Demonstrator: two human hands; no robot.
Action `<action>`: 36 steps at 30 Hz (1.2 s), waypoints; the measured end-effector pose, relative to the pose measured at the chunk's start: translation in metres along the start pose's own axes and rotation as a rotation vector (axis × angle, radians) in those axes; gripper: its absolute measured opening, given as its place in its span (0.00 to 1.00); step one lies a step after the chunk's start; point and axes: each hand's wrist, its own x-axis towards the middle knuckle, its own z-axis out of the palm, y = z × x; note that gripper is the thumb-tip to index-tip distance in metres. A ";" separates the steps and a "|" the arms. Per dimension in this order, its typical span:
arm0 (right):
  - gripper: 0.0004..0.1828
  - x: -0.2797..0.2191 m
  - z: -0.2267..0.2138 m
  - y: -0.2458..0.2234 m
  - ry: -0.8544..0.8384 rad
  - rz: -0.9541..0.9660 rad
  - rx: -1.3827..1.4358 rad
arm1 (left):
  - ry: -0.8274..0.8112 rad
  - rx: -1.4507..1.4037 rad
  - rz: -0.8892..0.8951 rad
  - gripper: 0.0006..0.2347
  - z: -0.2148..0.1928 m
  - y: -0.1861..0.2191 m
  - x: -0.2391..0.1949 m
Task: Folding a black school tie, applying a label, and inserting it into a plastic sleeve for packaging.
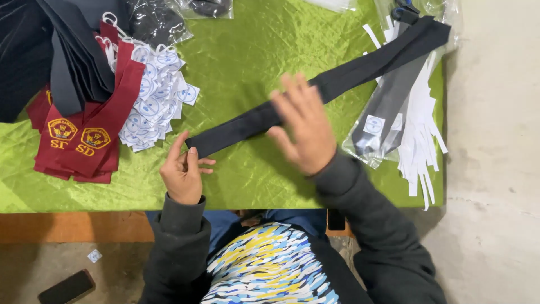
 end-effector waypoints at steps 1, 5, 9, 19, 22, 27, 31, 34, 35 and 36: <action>0.32 -0.007 0.022 -0.020 -0.001 -0.001 0.003 | 0.002 0.002 -0.001 0.17 0.001 0.001 0.000; 0.45 -0.033 0.091 -0.065 -0.397 -0.178 0.012 | 0.003 0.050 0.015 0.18 0.001 0.003 -0.002; 0.48 -0.035 0.107 -0.033 -0.446 -0.099 -0.263 | -0.005 0.026 0.023 0.19 0.001 0.002 0.001; 0.45 -0.041 0.102 -0.023 -0.405 -0.198 -0.160 | -0.020 0.093 0.039 0.17 0.002 0.010 0.002; 0.43 -0.045 0.088 0.015 -0.407 0.067 -0.254 | -0.018 0.098 0.028 0.16 0.002 0.010 0.002; 0.35 -0.082 0.024 0.077 -0.171 0.359 -0.520 | -0.016 0.125 0.014 0.15 0.003 0.008 0.001; 0.25 -0.125 -0.006 0.099 -0.127 0.420 -0.739 | -0.028 0.116 0.024 0.15 0.003 0.009 0.001; 0.14 -0.159 -0.005 0.124 -0.009 0.394 -0.790 | -0.023 0.126 0.030 0.14 0.004 0.011 0.002; 0.13 -0.169 -0.004 0.131 0.019 0.393 -0.802 | -0.019 0.119 0.030 0.14 0.004 0.010 0.002; 0.11 -0.180 -0.004 0.138 0.045 0.390 -0.812 | -0.012 0.113 0.028 0.14 0.004 0.009 0.002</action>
